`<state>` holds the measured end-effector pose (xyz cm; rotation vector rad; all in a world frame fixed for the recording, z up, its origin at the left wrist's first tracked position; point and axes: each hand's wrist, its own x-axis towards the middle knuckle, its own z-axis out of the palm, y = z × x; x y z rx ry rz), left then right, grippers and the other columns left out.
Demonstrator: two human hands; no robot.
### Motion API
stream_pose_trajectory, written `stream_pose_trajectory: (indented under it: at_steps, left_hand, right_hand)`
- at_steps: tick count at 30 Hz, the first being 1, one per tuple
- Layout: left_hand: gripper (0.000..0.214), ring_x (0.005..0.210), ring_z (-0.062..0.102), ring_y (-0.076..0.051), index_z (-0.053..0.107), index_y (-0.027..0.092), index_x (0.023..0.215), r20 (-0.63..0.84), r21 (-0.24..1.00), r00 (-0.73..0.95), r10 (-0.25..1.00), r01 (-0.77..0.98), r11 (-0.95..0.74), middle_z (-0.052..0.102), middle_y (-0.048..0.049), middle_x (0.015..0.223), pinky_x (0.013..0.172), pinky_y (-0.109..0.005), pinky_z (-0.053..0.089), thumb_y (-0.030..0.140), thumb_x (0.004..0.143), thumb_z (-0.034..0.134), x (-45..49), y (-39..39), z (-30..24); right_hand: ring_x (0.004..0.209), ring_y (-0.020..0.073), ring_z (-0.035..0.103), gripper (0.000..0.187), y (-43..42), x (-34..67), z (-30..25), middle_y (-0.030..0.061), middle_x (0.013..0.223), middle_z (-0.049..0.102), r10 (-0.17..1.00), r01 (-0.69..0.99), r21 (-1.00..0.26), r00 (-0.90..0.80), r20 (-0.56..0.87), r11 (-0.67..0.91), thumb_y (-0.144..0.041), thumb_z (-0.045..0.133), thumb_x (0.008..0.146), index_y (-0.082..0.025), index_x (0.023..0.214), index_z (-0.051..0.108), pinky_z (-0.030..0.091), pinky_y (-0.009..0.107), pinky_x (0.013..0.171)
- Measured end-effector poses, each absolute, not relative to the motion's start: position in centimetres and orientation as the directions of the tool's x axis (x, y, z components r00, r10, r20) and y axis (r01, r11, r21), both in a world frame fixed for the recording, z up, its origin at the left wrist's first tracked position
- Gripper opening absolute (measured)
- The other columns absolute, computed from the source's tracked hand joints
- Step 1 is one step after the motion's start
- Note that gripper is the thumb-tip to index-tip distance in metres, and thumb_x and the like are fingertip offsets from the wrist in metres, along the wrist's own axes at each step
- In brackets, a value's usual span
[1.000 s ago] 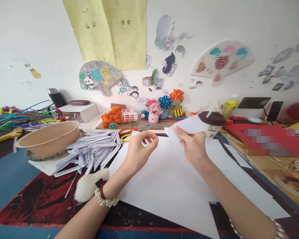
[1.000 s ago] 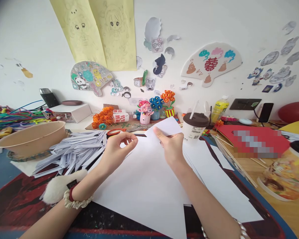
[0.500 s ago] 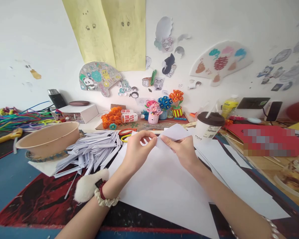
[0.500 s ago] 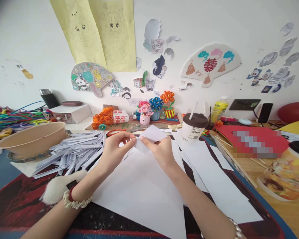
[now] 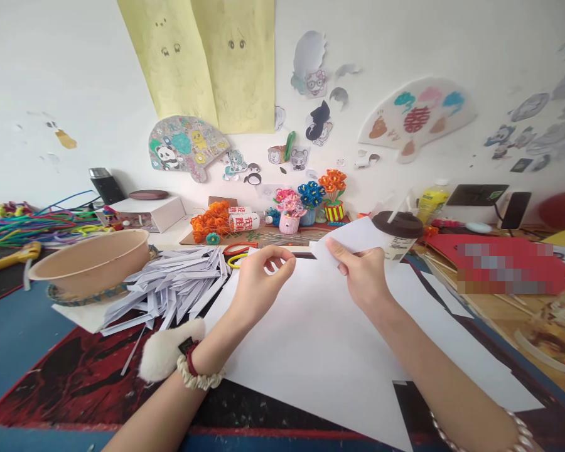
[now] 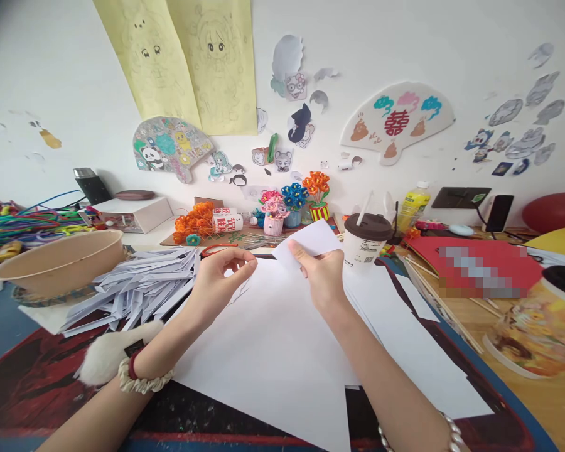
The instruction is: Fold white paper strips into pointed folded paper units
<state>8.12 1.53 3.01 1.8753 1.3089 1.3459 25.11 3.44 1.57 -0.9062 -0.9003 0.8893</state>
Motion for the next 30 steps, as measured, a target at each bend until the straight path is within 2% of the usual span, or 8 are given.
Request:
stream_pose_trajectory:
  at_steps: [6, 11, 15, 17, 20, 24, 27, 30]
  left_hand:
    - [0.024, 0.07, 0.062, -0.016, 0.068, 0.018, 0.083, 0.402, 0.811, 0.158, 0.902, 0.395, -0.431, 0.071, -0.0047, 0.085, 0.06, -0.025, 0.046, 0.04, 0.083, 0.059, 7.9, 1.8, 2.7]
    - [0.024, 0.059, 0.06, -0.015, 0.064, 0.016, 0.069, 0.375, 0.847, 0.123, 0.919, 0.357, -0.394, 0.07, -0.0053, 0.068, 0.054, -0.025, 0.046, 0.037, 0.08, 0.06, 8.0, 1.8, 2.5]
    - [0.03, 0.053, 0.057, -0.015, 0.062, 0.016, 0.065, 0.322, 0.855, 0.144, 0.936, 0.38, -0.353, 0.069, -0.005, 0.062, 0.052, -0.025, 0.045, 0.038, 0.084, 0.055, 7.7, 2.1, 2.4]
    - [0.029, 0.057, 0.058, -0.016, 0.063, 0.016, 0.069, 0.382, 0.763, 0.122, 0.916, 0.518, -0.387, 0.07, -0.0051, 0.068, 0.058, -0.027, 0.045, 0.035, 0.087, 0.052, 7.7, 2.0, 2.5]
    - [0.019, 0.078, 0.062, -0.02, 0.066, 0.019, 0.094, 0.623, 0.483, 0.076, 0.778, 0.746, -0.459, 0.071, -0.0064, 0.096, 0.073, -0.032, 0.045, 0.027, 0.09, 0.05, 7.8, 1.4, 2.5]
    - [0.028, 0.102, 0.06, -0.024, 0.059, 0.02, 0.117, 0.718, 0.231, 0.219, 0.66, 0.821, -0.523, 0.066, -0.0078, 0.116, 0.087, -0.034, 0.043, 0.026, 0.094, 0.046, 8.4, 0.8, 2.2]
    - [0.032, 0.103, 0.061, -0.025, 0.056, 0.018, 0.121, 0.682, 0.205, 0.262, 0.683, 0.828, -0.522, 0.067, -0.0091, 0.115, 0.087, -0.036, 0.043, 0.031, 0.095, 0.046, 8.8, 0.6, 1.8]
    - [0.034, 0.1, 0.064, -0.025, 0.055, 0.018, 0.122, 0.64, 0.28, 0.215, 0.738, 0.829, -0.484, 0.069, -0.0093, 0.111, 0.087, -0.037, 0.045, 0.036, 0.094, 0.047, 9.0, 0.7, 1.6]
  right_hand:
    - [0.043, 0.0065, 0.034, 0.039, 2.7, 24.0, 1.3, -0.0047, 0.049, 0.048, 0.969, -0.183, -0.952, 0.075, 0.237, 0.247, -0.039, 0.085, 0.055, -0.016, 0.054, 0.053, 0.025, 0.023, 0.037]
    - [0.043, 0.0083, 0.041, 0.039, 3.0, 24.6, 1.4, -0.0018, 0.049, 0.053, 0.981, -0.208, -0.959, 0.039, 0.188, 0.192, -0.048, 0.08, 0.061, -0.015, 0.059, 0.061, 0.028, 0.023, 0.039]
    - [0.043, 0.0079, 0.041, 0.037, 3.6, 25.4, 1.4, -0.0028, 0.044, 0.049, 0.98, -0.224, -0.954, 0.077, 0.186, 0.199, -0.043, 0.083, 0.059, -0.015, 0.053, 0.061, 0.028, 0.023, 0.041]
    - [0.042, 0.0077, 0.039, 0.035, 3.7, 25.5, 1.3, -0.0031, 0.043, 0.049, 0.975, -0.188, -0.958, 0.098, 0.202, 0.217, -0.043, 0.082, 0.06, -0.015, 0.053, 0.062, 0.027, 0.023, 0.041]
    - [0.042, 0.0079, 0.037, 0.037, 3.4, 25.2, 1.1, -0.0038, 0.041, 0.046, 0.967, -0.082, -0.965, 0.087, 0.242, 0.249, -0.044, 0.079, 0.064, -0.015, 0.052, 0.06, 0.026, 0.023, 0.042]
    - [0.044, 0.0091, 0.039, 0.041, 3.0, 24.5, 0.8, -0.0035, 0.044, 0.046, 0.948, 0.062, -0.947, 0.024, 0.317, 0.315, -0.046, 0.075, 0.068, -0.016, 0.049, 0.055, 0.029, 0.024, 0.044]
    - [0.046, 0.0102, 0.04, 0.042, 2.8, 24.2, 0.6, -0.0037, 0.046, 0.044, 0.939, 0.15, -0.928, 0.001, 0.345, 0.341, -0.047, 0.072, 0.071, -0.017, 0.05, 0.052, 0.03, 0.024, 0.045]
    - [0.045, 0.0094, 0.036, 0.042, 2.6, 24.0, 0.3, -0.0049, 0.045, 0.039, 0.895, 0.336, -0.852, 0.05, 0.443, 0.402, -0.042, 0.069, 0.074, -0.018, 0.049, 0.045, 0.026, 0.024, 0.044]
